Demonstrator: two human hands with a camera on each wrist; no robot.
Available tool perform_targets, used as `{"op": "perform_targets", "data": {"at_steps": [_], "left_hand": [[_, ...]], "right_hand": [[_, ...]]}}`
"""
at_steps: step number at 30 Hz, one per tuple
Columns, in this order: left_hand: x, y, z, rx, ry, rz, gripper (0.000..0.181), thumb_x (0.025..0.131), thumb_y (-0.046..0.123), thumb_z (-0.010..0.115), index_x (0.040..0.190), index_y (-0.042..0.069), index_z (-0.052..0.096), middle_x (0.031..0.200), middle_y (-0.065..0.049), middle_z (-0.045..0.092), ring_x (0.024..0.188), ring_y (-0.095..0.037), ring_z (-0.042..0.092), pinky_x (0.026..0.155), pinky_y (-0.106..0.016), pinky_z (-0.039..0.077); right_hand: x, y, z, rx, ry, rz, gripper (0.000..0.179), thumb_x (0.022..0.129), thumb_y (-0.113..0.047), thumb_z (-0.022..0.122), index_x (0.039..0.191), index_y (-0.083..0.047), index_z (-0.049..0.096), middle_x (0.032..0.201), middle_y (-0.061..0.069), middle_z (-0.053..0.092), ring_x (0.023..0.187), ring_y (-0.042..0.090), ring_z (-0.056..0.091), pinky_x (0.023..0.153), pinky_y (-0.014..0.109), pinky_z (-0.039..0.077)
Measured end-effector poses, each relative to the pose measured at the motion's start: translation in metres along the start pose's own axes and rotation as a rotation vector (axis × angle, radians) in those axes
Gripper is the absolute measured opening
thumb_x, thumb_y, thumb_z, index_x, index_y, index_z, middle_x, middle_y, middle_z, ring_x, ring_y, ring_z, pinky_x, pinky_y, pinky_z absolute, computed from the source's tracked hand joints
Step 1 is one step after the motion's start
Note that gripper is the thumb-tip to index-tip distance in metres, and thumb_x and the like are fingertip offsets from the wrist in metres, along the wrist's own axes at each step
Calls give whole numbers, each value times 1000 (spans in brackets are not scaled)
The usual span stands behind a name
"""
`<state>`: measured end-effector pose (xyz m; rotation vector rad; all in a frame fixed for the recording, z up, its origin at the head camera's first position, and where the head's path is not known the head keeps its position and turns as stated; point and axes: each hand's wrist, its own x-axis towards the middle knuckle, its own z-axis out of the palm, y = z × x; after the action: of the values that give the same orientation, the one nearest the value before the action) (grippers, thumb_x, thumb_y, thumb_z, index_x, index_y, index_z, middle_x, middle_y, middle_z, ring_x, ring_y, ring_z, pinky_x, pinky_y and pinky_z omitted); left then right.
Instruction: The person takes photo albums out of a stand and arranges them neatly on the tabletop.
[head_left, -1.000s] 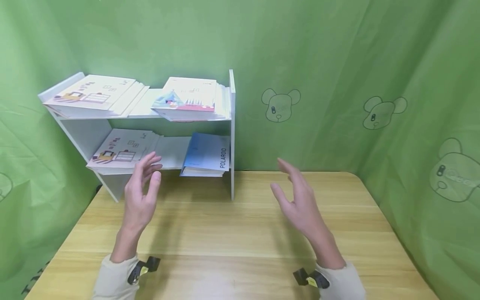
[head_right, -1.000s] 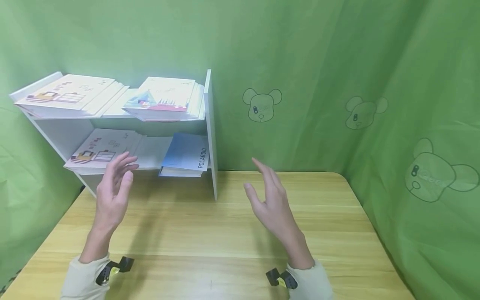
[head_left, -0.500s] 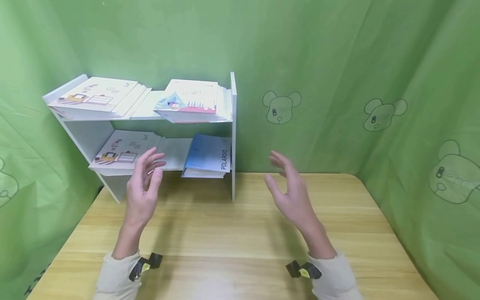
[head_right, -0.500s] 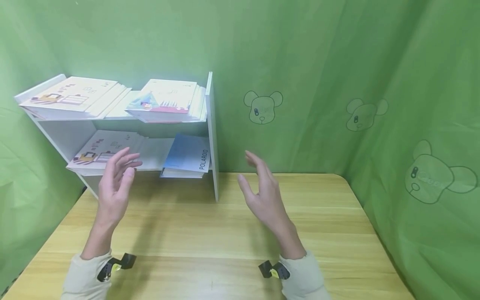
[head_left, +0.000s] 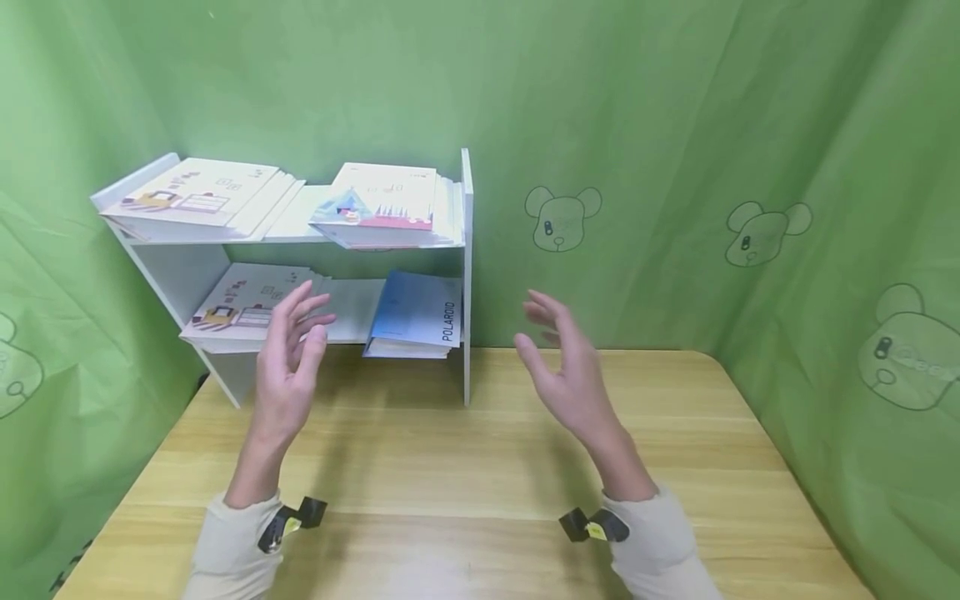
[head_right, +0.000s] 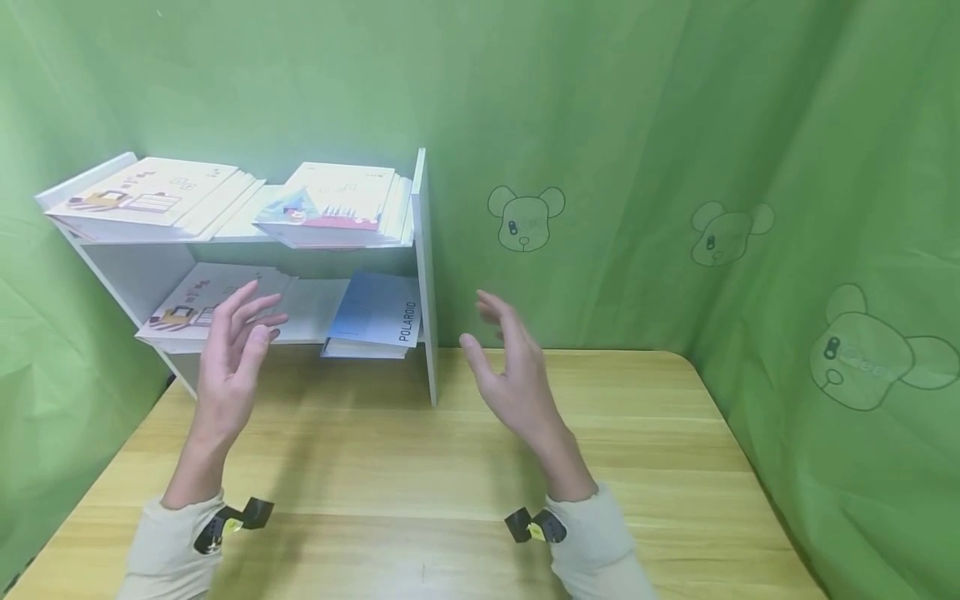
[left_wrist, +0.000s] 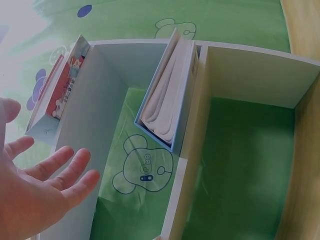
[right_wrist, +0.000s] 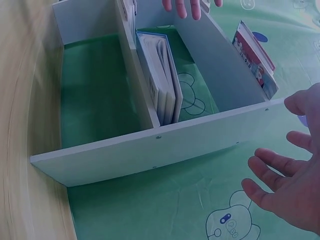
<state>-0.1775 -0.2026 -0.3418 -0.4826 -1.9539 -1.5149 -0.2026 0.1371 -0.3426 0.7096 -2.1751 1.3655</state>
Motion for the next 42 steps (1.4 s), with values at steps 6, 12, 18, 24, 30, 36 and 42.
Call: {"op": "perform_targets", "data": {"at_steps": [6, 12, 18, 24, 30, 36, 42], "left_hand": [[3, 2, 1, 10, -14, 7, 51, 108, 9, 46, 157, 22, 38, 145, -2, 55, 126, -27, 57, 111, -30, 46], [8, 7, 2, 1, -13, 17, 51, 109, 11, 45, 158, 22, 36, 145, -5, 54, 126, -29, 56, 108, -29, 48], [12, 11, 2, 8, -20, 0, 51, 109, 13, 45, 158, 24, 36, 145, -1, 54, 127, -23, 56, 111, -32, 47], [16, 12, 2, 18, -15, 3, 50, 109, 12, 45, 157, 21, 35, 145, -5, 54, 126, -22, 57, 111, -33, 47], [21, 15, 1, 5, -6, 13, 50, 108, 12, 48, 157, 19, 36, 144, -8, 55, 126, -23, 57, 114, -36, 45], [26, 17, 3, -21, 2, 23, 50, 108, 12, 49, 156, 16, 37, 141, -2, 56, 126, -24, 56, 114, -36, 45], [32, 19, 5, -36, 2, 25, 49, 107, 10, 49, 155, 16, 39, 139, -3, 57, 127, -24, 57, 114, -37, 45]], "right_hand": [[6, -2, 4, 10, -17, 6, 56, 102, -21, 64, 154, -20, 42, 145, 5, 56, 133, 27, 53, 111, 48, 48], [15, -4, 8, 21, -11, -11, 56, 102, -21, 64, 153, -18, 43, 144, 5, 57, 132, 30, 54, 110, 47, 49], [21, -5, 13, 16, -4, -22, 56, 102, -21, 64, 153, -19, 42, 143, 3, 58, 131, 23, 55, 108, 45, 50], [28, -7, 17, 39, 11, -50, 54, 102, -20, 65, 152, -15, 44, 141, 3, 59, 129, 19, 55, 108, 47, 50], [33, -14, 20, 59, 24, -55, 53, 102, -19, 64, 151, -15, 45, 139, 3, 60, 129, 18, 56, 107, 45, 51], [40, -20, 23, 49, 28, -57, 52, 102, -20, 64, 150, -14, 46, 139, 5, 60, 128, 19, 56, 106, 42, 52], [47, -21, 27, 65, 31, -58, 50, 102, -20, 64, 149, -13, 48, 138, 5, 61, 127, 20, 56, 105, 44, 52]]}}
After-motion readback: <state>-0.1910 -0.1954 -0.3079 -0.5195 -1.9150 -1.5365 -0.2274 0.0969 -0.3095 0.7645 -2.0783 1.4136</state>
